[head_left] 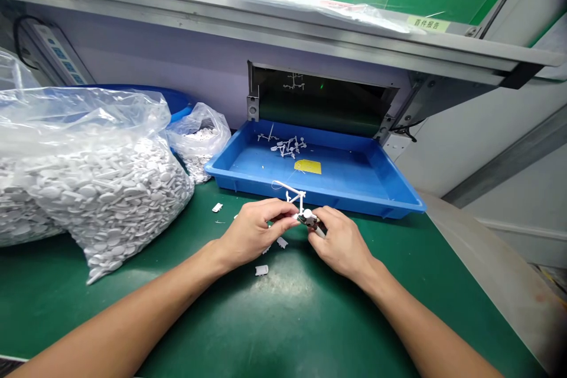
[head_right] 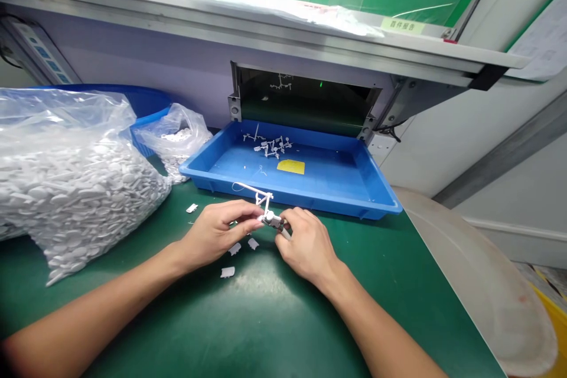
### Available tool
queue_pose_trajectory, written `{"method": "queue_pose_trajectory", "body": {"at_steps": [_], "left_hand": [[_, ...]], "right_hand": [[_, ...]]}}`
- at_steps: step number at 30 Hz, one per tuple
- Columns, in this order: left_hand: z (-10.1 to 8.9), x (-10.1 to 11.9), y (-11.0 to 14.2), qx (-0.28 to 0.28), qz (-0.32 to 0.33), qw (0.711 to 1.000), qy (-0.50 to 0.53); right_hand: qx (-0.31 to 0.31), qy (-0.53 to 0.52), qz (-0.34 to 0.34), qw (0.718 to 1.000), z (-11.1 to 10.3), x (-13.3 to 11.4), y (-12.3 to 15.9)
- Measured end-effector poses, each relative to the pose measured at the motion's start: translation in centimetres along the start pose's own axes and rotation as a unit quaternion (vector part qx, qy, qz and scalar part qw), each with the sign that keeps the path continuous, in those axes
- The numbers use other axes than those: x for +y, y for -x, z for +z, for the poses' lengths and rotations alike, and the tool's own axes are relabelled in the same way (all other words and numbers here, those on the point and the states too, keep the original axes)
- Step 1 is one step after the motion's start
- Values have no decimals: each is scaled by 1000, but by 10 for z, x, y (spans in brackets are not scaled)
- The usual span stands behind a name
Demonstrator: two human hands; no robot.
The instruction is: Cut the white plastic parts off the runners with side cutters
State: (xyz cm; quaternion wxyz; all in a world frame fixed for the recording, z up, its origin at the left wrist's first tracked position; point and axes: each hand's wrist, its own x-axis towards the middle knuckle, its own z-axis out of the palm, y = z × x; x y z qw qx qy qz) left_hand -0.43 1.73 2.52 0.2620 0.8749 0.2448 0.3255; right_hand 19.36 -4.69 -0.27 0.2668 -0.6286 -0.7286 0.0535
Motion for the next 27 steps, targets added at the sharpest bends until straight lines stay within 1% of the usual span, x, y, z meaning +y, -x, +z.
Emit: {"method": "queue_pose_trajectory", "body": {"at_steps": [7,9,13,14,15,16,17,19,20,22,23,24,25,27], "left_hand": [[3,-9,0,-7,45,999,-8],[7,-12,-1,-13,48,999,-9],[11,-16,-5,-47,38,998,-20],[9,-15,-7,-49,40,998,-27],[5,-13,-7,-40,43,998,-35],[-2,-11,-8,-16,46,998,-44],[-12,-7,-8,19,46,997,-55],[-40,3,-8,115,32,989,-87],[-57,9,-7,166,19,980,-109],[-94,19,-10,247,-8,953,-175],[-113,23,-14,266,-21,938,-222],[-131,24,-20,268,-37,922,-277],[-149,24,-28,251,-56,906,-335],[-180,17,-50,179,-120,872,-440]], "right_hand": [[-72,15,32,997,-3,2,0],[-98,7,46,994,-8,6,-1],[-191,-26,69,979,-23,20,-3],[-199,-35,68,977,-26,23,-4],[-189,-43,65,979,-29,26,-5],[-160,-49,61,984,-30,26,-6],[-118,-55,57,990,-29,26,-7],[-34,-67,42,996,-24,22,-8],[-10,-73,29,997,-19,19,-8],[-5,-77,-7,997,-8,11,-8],[-13,-74,-26,997,-2,7,-8],[-22,-70,-41,996,4,4,-8],[-27,-65,-53,996,9,1,-8],[-28,-56,-63,996,16,-1,-8]]}}
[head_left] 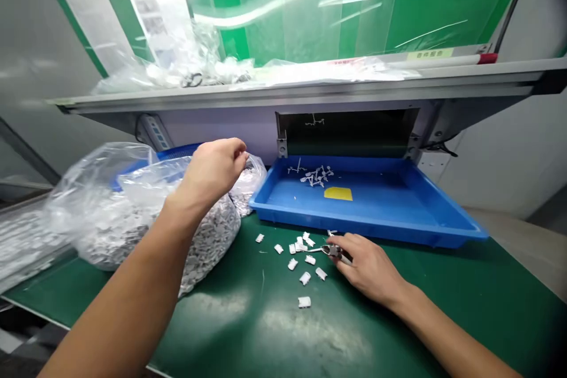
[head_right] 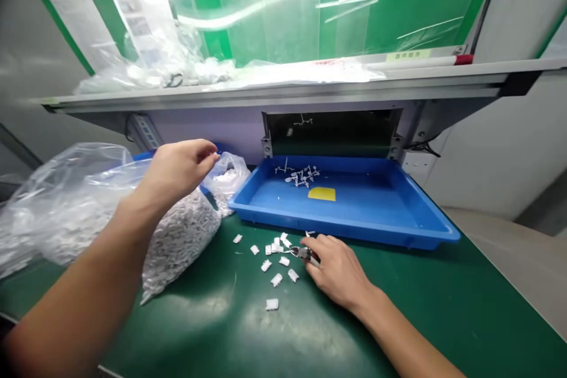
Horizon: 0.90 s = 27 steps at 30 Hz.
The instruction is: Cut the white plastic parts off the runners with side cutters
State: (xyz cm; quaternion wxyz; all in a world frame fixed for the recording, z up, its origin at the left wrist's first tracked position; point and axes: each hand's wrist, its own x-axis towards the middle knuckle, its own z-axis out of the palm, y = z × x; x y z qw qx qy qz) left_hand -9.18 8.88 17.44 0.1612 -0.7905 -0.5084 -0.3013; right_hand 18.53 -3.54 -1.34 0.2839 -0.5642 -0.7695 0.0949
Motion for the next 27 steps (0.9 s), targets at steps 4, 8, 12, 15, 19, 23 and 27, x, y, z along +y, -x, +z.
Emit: {"method": "queue_pose_trajectory", "body": {"at_steps": [4,8,12,15,19,23,27], "left_hand": [[3,-21,-55,-144,-61,980,-121],[0,-3,-52,-118,-24,989,-85],[11,42,4,-115,84,980,140],[37,74,48,-254,109,930,242],[63,100,81,-409,60,830,373],[67,106,90,-410,20,822,395],[69,106,96,-322,23,881,345]], "right_hand": [[11,-21,15,1000,1,4,2],[55,-125,68,988,-11,7,5],[75,-387,161,905,-27,7,3],[34,-599,176,780,-32,9,0],[10,-655,172,736,-31,11,0],[37,-581,156,798,-28,9,2],[74,-482,152,860,-27,2,4]]}}
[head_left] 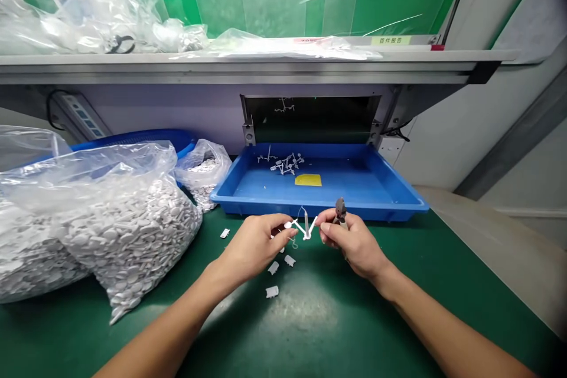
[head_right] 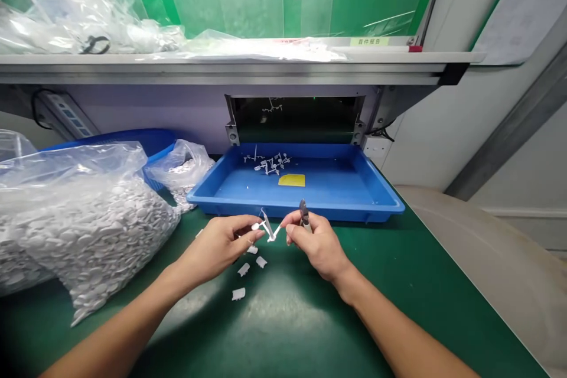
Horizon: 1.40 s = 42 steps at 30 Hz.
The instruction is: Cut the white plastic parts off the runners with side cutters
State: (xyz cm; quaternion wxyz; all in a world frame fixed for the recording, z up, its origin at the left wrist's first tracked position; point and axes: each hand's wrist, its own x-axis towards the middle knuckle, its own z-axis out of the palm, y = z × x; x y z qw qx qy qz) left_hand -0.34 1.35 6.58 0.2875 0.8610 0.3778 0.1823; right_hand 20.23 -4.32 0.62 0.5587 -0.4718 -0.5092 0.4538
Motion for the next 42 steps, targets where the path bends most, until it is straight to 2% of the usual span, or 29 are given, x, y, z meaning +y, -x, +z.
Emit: {"method": "queue_pose_trajectory", "body": {"at_steps": [4,7,9,11,14,17,23,33,42], "left_hand": [[7,-9,1,63,42,997,-26],[11,-16,2,114,66,991,-10],[12,-18,3,153,79,985,19],[14,-19,6,177,88,979,55],[22,-18,9,176,86,973,120],[32,-16,11,161,78,969,170],[40,-12,11,150,77,967,192],[41,-9,11,153,70,968,187],[44,-19,10,155,141,964,162]], "right_hand": [[17,66,-24,997,5,-5,5],[21,39,-53,998,2,-7,4],[61,39,-64,995,-2,-5,0],[99,121,-55,986,-6,-2,-3],[81,309,-66,945,-3,3,-4],[38,398,-112,910,5,4,1],[28,432,-135,891,11,1,8],[14,443,-153,883,10,3,8],[-22,484,-109,868,7,0,9]]}}
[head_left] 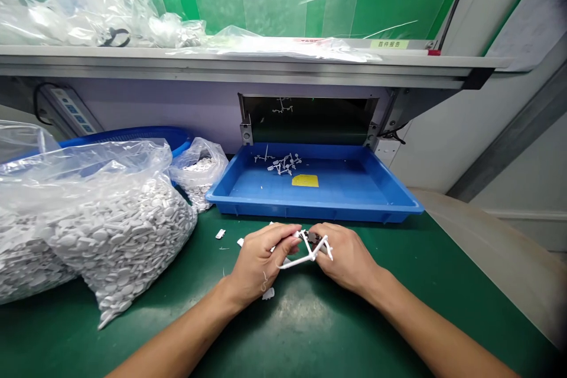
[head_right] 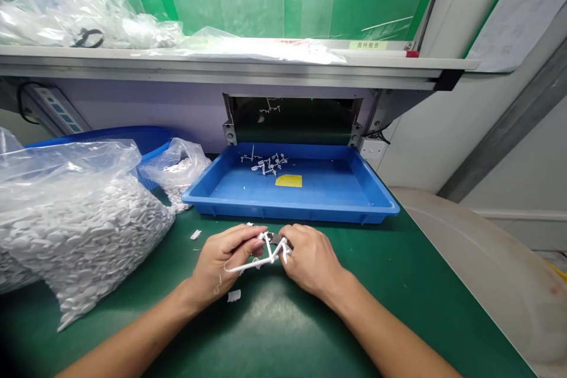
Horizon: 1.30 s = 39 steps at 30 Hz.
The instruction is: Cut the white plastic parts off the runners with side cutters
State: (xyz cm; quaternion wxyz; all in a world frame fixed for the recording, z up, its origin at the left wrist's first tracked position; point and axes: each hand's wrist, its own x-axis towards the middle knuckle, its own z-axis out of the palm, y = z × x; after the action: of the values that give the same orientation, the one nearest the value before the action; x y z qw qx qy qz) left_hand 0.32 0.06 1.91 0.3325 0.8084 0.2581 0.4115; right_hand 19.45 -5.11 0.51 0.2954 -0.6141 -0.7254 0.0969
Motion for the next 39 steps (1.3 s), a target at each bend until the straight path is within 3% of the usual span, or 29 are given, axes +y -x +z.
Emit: {"method": "queue_pose_trajectory", "body": {"at_steps": [4,7,10,12,14,16,18,20,22,24,25,26,28,31,33,34,36,37,39], "left_hand": [[7,-12,-2,-9,-44,999,-18],[17,-22,-5,-18,-102,995,1],[19,-20,-10,-4,-119,993,14],[7,-6,-12,36,-105,994,3],[-17,19,-15,106,-72,992,-24],[-55,50,-17,192,-15,978,-78],[-102,77,-21,295,31,939,-174],[-151,93,-25,356,76,890,-274],[-196,96,-28,322,55,857,-398],[-230,89,-30,218,-38,823,-522],[-244,84,-31,141,-91,810,-562],[-254,79,-32,100,-118,801,-578],[-266,74,-30,82,-128,794,-589],[-260,86,-13,185,-68,811,-551],[-242,100,8,206,-64,848,-485],[-230,105,21,166,-89,875,-446],[-201,106,47,14,-163,913,-374],[-185,101,60,-58,-197,914,-350],[-152,82,84,-140,-241,900,-335]], "right_hand": [[-36,-16,25,999,4,10,-3],[-41,13,85,995,-1,24,-9],[-24,21,113,993,-20,34,-12],[-39,-37,96,994,-37,33,-11],[-73,-127,74,986,-50,23,-7],[-105,-202,51,972,-55,6,-1],[-138,-249,-1,959,-50,-15,6],[-176,-263,-69,946,-38,-35,14],[-212,-252,-118,937,-21,-49,23],[-231,-240,-134,933,-4,-56,30],[-234,-237,-135,933,4,-57,33],[-233,-237,-133,934,11,-56,34],[-219,-240,-123,938,23,-51,35],[-205,-238,-106,943,31,-43,32],[-211,-232,-96,945,31,-39,32],[-214,-230,-92,945,30,-38,32],[-209,-227,-85,947,29,-37,31],[-205,-227,-82,949,28,-36,29],[-202,-228,-77,949,29,-35,26]]}}
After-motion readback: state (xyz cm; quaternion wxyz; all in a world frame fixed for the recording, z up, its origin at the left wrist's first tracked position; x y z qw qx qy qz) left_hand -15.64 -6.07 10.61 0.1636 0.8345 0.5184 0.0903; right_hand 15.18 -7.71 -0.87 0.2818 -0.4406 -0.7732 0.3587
